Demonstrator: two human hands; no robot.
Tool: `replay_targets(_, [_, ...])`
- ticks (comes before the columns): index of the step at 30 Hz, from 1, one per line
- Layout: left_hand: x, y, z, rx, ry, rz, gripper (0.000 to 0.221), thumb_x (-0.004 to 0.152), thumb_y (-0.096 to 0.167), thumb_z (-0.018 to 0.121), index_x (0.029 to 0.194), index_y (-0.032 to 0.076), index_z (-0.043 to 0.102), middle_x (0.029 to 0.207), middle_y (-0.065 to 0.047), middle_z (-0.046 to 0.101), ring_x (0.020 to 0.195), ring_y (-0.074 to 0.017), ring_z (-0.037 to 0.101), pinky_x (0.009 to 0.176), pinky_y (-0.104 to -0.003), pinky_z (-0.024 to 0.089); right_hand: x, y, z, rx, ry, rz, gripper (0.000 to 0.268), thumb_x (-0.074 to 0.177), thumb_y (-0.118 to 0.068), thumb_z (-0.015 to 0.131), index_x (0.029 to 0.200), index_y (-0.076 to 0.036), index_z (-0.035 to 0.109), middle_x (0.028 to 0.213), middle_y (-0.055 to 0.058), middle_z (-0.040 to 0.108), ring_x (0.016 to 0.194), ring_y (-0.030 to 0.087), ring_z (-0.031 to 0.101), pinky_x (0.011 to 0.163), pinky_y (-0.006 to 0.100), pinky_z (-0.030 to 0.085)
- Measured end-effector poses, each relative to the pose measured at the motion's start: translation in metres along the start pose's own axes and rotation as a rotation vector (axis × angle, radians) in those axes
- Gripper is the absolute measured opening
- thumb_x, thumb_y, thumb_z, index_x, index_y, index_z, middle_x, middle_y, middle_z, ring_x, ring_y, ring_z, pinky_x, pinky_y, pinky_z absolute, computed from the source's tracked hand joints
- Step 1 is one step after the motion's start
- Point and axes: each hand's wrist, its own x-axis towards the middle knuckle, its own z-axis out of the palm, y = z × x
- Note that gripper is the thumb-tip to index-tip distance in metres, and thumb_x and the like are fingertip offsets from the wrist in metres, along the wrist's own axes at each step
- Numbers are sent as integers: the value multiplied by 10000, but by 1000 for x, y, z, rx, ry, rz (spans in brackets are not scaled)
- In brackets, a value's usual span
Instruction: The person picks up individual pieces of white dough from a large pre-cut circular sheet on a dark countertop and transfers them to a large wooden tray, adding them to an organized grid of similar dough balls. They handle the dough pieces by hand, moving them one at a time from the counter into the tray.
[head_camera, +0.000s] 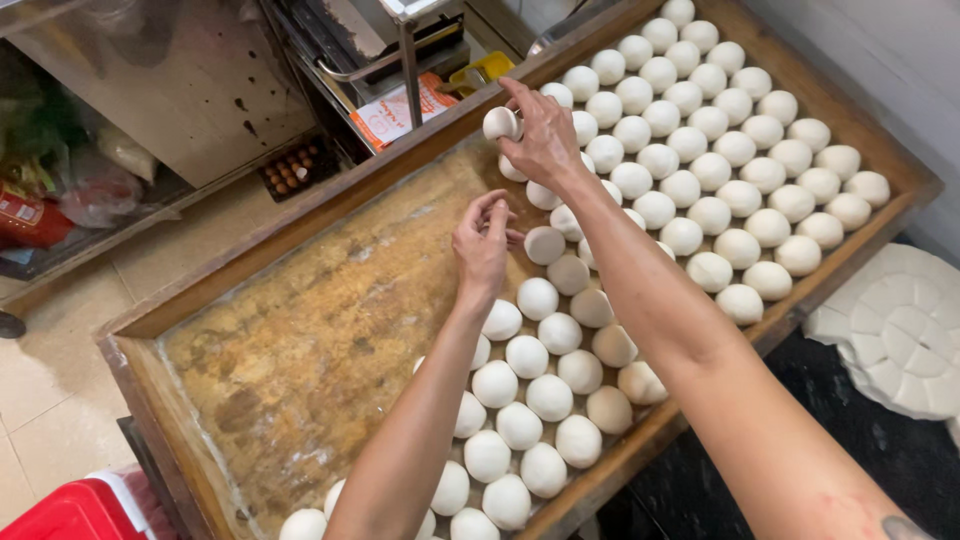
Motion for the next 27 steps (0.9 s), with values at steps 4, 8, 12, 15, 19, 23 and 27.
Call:
replay_targets(4, [-2,-2,-4,20,-19,-44,348,1010,257,608,1265,26,656,918,-68,706,638,-122,703,561,-264,573,10,8,16,-3,-148,119,871,768,-119,779,1552,-32,411,1179,254,682,1111,434,639,945,487,512])
replay_targets(8, [-13,2,19,0,-63,-63,338,1021,254,617,1257,19,674,901,-65,708,650,-109,674,560,-262,557,-25,4,-24,173,41,221,789,871,-149,771,1564,-42,409,1322,225,679,1244,365,648,1035,439,509])
replay_targets(12, [-43,11,78,-30,-205,-78,325,1026,242,606,1242,12,687,883,-62,699,659,-111,676,558,-262,546,-101,16,-110,209,228,449,607,943,-181,739,1494,-54,517,1288,150,732,1215,250,698,999,392,529])
replay_targets(15, [-82,13,134,-1,-396,-79,312,1038,240,590,1228,14,689,903,-56,701,686,-104,686,599,-260,582,-193,44,-180,196,500,637,445,967,-198,700,1379,-50,619,1203,103,747,1120,205,722,927,364,582])
replay_targets(19, [-157,0,210,25,-594,-112,355,1039,229,596,1321,16,642,933,-83,697,694,-115,688,594,-271,569,-356,89,-271,-25,762,944,335,967,-215,727,1248,-36,695,1141,100,745,1034,211,725,909,375,573])
replay_targets(23, [-245,-31,256,141,-731,-173,510,1020,220,599,1492,81,461,1000,-90,662,700,-126,693,597,-281,595,-516,123,-336,-237,874,1344,345,906,-245,748,1186,-45,727,1134,125,729,1010,255,707,878,405,546])
replay_targets(27, [-302,-79,279,257,-773,-274,584,1001,209,612,1543,104,422,999,-100,671,690,-136,698,577,-288,589,-597,165,-354,-307,760,1627,411,982,-383,724,1165,-16,767,1173,214,748,1084,341,719,982,427,541])
